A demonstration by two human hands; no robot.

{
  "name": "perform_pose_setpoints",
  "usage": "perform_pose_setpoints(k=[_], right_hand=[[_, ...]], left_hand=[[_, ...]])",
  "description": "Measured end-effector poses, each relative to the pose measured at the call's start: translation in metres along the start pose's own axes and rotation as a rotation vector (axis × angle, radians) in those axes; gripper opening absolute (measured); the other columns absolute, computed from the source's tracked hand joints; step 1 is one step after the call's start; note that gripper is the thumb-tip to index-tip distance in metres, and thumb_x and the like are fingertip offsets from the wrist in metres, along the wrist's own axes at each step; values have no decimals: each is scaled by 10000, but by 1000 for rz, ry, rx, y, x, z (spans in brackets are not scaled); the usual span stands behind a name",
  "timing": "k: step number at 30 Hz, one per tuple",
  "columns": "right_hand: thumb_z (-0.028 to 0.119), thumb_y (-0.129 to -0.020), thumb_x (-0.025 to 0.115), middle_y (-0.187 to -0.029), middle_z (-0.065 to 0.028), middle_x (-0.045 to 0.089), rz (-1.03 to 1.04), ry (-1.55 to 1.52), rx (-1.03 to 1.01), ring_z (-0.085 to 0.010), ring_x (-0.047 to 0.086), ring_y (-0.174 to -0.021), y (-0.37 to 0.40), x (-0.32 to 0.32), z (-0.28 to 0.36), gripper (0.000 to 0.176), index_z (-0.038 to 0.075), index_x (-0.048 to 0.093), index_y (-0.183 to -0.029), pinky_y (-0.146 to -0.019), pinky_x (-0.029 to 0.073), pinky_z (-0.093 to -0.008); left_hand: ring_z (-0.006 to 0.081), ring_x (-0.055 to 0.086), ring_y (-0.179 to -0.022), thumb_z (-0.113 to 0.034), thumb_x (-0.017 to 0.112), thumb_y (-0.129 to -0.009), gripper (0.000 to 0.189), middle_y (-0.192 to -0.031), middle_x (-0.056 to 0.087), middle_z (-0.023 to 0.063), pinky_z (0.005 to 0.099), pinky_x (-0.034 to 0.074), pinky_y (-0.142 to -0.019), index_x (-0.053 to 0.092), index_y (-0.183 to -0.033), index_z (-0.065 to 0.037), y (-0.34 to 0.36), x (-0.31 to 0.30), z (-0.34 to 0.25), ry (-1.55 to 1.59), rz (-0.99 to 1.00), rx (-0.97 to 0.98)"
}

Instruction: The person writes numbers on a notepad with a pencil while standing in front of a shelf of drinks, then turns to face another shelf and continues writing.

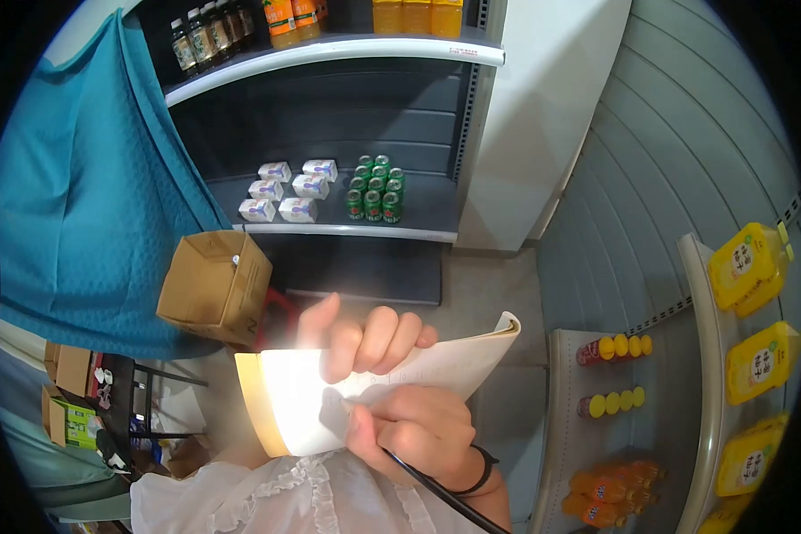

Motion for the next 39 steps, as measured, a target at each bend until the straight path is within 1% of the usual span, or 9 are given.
perform_pose_setpoints(k=[3, 5, 13, 16, 21, 27, 29, 35, 39], right_hand=[[-46, -693, 698, -541, -46, 546, -5, 11, -3, -178, 509, -438, 5, -1, 2, 258, 54, 472, -621, -430, 415, -263], [21, -802, 622, -555, -58, 559, 43, 25, 27, -180, 504, -426, 9, 1, 2, 203, 70, 446, -714, -425, 396, -288], [-13, -783, 618, -552, -59, 556, 55, 9, 3, -186, 500, -423, 10, 8, 5, 217, 70, 433, -706, -423, 393, -287], [-26, -780, 607, -542, -59, 548, 63, 7, -4, -186, 491, -416, 11, 9, 6, 226, 68, 418, -700, -420, 391, -288], [-38, -782, 587, -524, -56, 533, 81, -5, -23, -184, 475, -405, 9, 10, 8, 229, 66, 403, -696, -414, 381, -288], [-29, -794, 582, -521, -54, 527, 62, 18, -21, -183, 459, -403, 9, 5, 8, 217, 61, 408, -698, -419, 375, -282], [-19, -799, 588, -526, -56, 527, 79, 11, 13, -183, 461, -411, 11, 4, 6, 217, 60, 413, -697, -425, 380, -284], [-16, -803, 589, -537, -61, 524, 31, 37, 12, -185, 461, -424, 10, 3, 6, 218, 57, 414, -696, -430, 388, -294], [-17, -803, 589, -538, -63, 521, 42, 35, 8, -189, 459, -426, 11, 2, 6, 220, 54, 409, -698, -432, 389, -294]], left_hand=[[142, 319, -700, -326, 91, -984, 563, -643, 318, -19, 326, 295, -899, 265, -473, -164, 4, 1, 2, -30, 3, -17], [142, 319, -699, -325, 91, -983, 561, -643, 319, -20, 325, 294, -898, 263, -474, -164, 7, 2, 4, -15, -16, -17], [142, 322, -697, -320, 94, -981, 562, -636, 313, -20, 326, 291, -898, 264, -467, -168, 13, 4, -3, -17, -11, 22], [142, 323, -697, -322, 97, -979, 566, -635, 311, -20, 326, 295, -888, 269, -461, -172, 14, 3, -7, -63, -10, 24], [143, 323, -695, -328, 104, -977, 564, -633, 309, -21, 322, 301, -866, 270, -460, -175, 14, 4, -6, -23, 8, 48], [135, 324, -697, -329, 111, -978, 551, -635, 312, -26, 310, 299, -864, 257, -470, -173, 11, 5, -4, -11, -13, 24], [133, 325, -699, -330, 113, -978, 550, -635, 311, -27, 307, 299, -865, 257, -470, -174, 10, 5, -3, -19, 1, 18], [131, 331, -704, -329, 116, -976, 549, -635, 312, -28, 301, 299, -872, 258, -469, -176, 9, 6, -2, -36, 9, 1], [131, 334, -705, -327, 115, -976, 554, -634, 317, -26, 301, 302, -870, 262, -463, -177, 9, 5, -3, -36, 18, -1]])
Point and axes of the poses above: each hand's wrist, its own y-axis away from the middle knuckle, its own x-axis out of the palm, z = x × y, the point moved 8 cm from there along -y, towards the middle knuckle
